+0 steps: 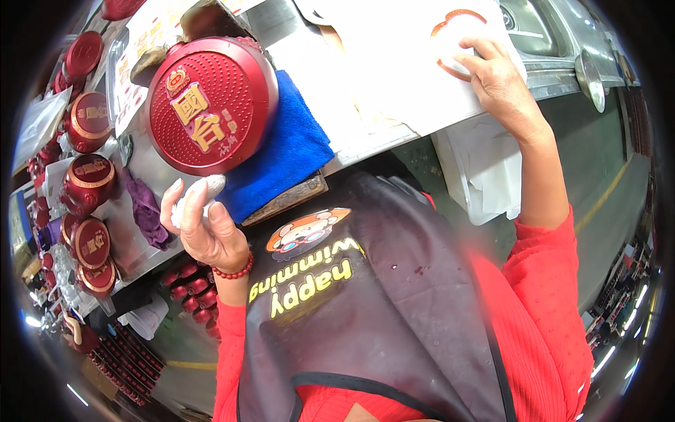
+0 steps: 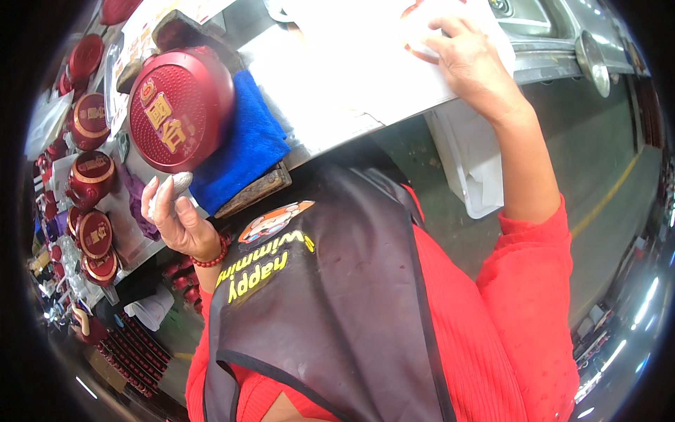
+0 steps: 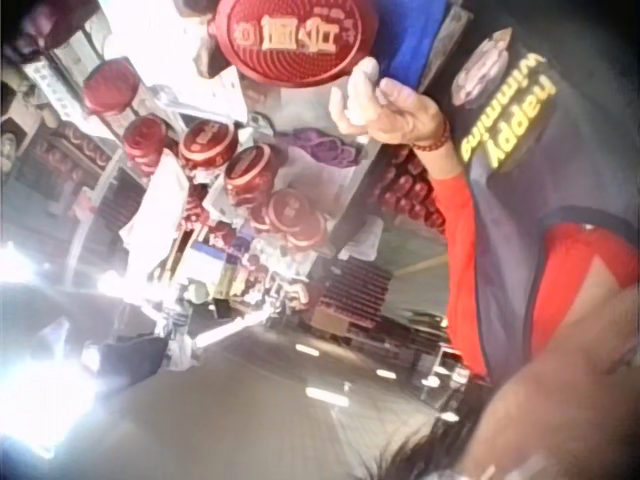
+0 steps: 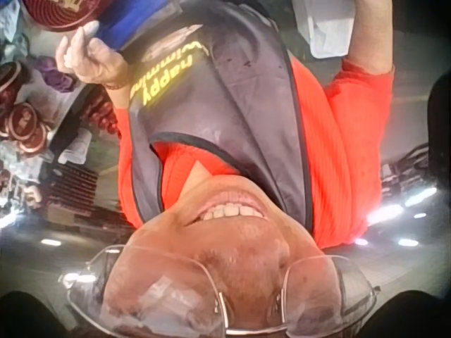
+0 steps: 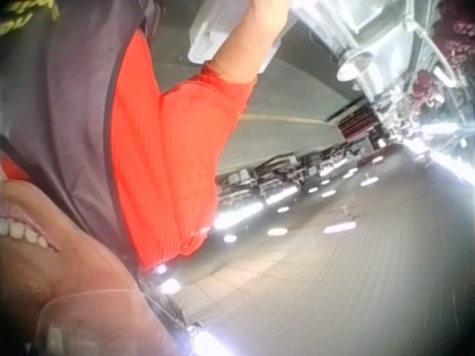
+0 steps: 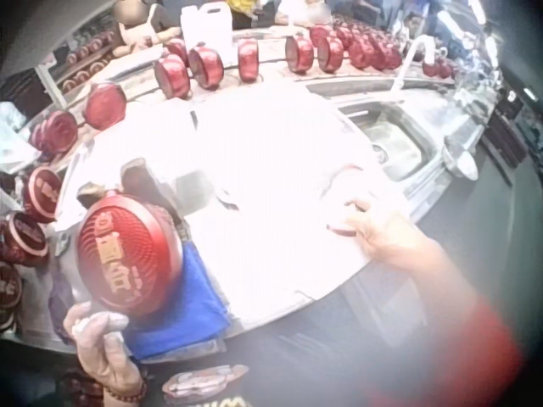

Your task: The person wipes a red round container with a cloth, then applies a gold sticker to its surface and smooths it down. The person repeats this process on several similar containers, handling them one at a time on a stainless steel workbench.

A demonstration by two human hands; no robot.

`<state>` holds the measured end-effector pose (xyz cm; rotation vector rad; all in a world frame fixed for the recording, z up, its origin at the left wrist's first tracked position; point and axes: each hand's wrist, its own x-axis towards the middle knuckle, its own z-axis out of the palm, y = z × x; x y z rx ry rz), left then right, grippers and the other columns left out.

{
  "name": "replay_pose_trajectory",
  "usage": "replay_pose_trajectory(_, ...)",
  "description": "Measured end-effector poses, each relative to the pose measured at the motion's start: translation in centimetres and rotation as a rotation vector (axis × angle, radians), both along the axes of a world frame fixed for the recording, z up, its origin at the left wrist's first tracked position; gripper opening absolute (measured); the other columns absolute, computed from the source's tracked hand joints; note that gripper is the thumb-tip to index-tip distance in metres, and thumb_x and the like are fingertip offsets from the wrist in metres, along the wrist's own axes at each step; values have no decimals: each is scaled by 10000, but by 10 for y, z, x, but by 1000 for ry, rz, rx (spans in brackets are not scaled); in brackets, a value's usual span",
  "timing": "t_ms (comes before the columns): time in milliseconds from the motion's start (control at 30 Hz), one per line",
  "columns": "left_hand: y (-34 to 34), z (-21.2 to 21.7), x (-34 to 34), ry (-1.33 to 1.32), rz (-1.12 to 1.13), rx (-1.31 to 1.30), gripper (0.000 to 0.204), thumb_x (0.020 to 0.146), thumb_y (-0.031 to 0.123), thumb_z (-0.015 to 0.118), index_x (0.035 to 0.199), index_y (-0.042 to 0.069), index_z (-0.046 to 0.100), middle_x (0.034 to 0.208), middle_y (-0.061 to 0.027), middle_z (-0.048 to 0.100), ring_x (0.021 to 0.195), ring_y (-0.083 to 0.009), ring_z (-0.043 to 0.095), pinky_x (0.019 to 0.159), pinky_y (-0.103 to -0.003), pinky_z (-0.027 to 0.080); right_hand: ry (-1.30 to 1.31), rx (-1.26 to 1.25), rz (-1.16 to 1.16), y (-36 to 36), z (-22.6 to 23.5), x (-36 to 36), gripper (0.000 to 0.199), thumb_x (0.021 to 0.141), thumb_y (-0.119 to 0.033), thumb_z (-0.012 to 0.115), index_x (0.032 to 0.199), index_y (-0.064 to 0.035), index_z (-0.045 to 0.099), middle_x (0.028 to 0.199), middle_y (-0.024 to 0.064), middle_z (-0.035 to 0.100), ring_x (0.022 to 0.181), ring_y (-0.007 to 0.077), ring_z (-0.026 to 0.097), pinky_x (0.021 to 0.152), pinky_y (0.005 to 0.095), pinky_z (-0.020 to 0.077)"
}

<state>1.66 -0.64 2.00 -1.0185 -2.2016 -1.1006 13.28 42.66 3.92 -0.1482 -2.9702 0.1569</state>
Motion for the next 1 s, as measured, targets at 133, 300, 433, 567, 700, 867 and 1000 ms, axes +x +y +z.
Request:
replay_pose_trajectory(133, 0, 0, 4, -4, 38, -18, 260, 1006, 88, 588, 1251, 30, 655, 1048, -110, 756, 1258, -321, 514, 1046, -409, 416, 21, 186, 162, 2, -8, -6, 324, 839, -9, 661, 1132, -114, 748, 1293, 90, 624, 1274, 304, 559, 1018, 483, 496)
replay_pose_trajectory(300, -1, 0, 4, 7, 34, -37, 264, 996, 65, 584, 1246, 28, 659, 1062, -103, 750, 1246, -322, 524, 1037, -409, 418, 140, 79, 288, 15, -12, -20, 253, 780, -9, 732, 1022, -74, 702, 1320, 91, 608, 1275, 312, 553, 1038, 470, 476)
replay_pose_trajectory(433, 2, 2, 2, 16, 49, -29, 268, 986, 54, 587, 1241, 24, 664, 1063, -105, 743, 1237, -321, 529, 1025, -412, 425, 164, 59, 361, 30, -3, -31, 190, 776, -13, 778, 870, -69, 622, 1364, 96, 584, 1328, 320, 516, 1064, 455, 467)
replay_pose_trajectory(567, 13, 16, -1, 5, 63, -26, 264, 980, 90, 601, 1225, 23, 672, 1043, -110, 746, 1204, -337, 544, 1030, -432, 420, 169, 38, 324, 38, 11, -47, 171, 778, -9, 764, 859, -65, 624, 1357, 128, 583, 1311, 361, 523, 1070, 453, 464)
replay_pose_trajectory(700, 37, 47, -6, 64, -49, -12, 258, 967, 122, 610, 1194, 31, 692, 1052, -113, 752, 1179, -335, 560, 1036, -452, 417, 300, -102, 348, 56, 33, -80, 129, 809, -39, 739, 860, -54, 621, 1371, 135, 582, 1311, 362, 527, 1097, 449, 436)
replay_pose_trajectory(867, 129, 74, -8, -488, -356, 128, 332, 904, 162, 673, 1189, -7, 665, 1081, -156, 731, 1155, -349, 595, 1041, -447, 416, 428, -195, 295, 57, 61, -123, 125, 836, -98, 739, 859, -36, 633, 1170, 172, 596, 1099, 357, 604, 950, 437, 490)
replay_pose_trajectory(1000, 240, 69, -27, -310, -210, 217, 280, 983, 171, 666, 1204, 0, 687, 1250, -98, 673, 1185, -207, 611, 1045, -362, 458, 504, -219, 384, 32, 87, -130, 147, 847, -110, 752, 838, -30, 629, 1154, 157, 603, 1069, 319, 609, 927, 406, 489)
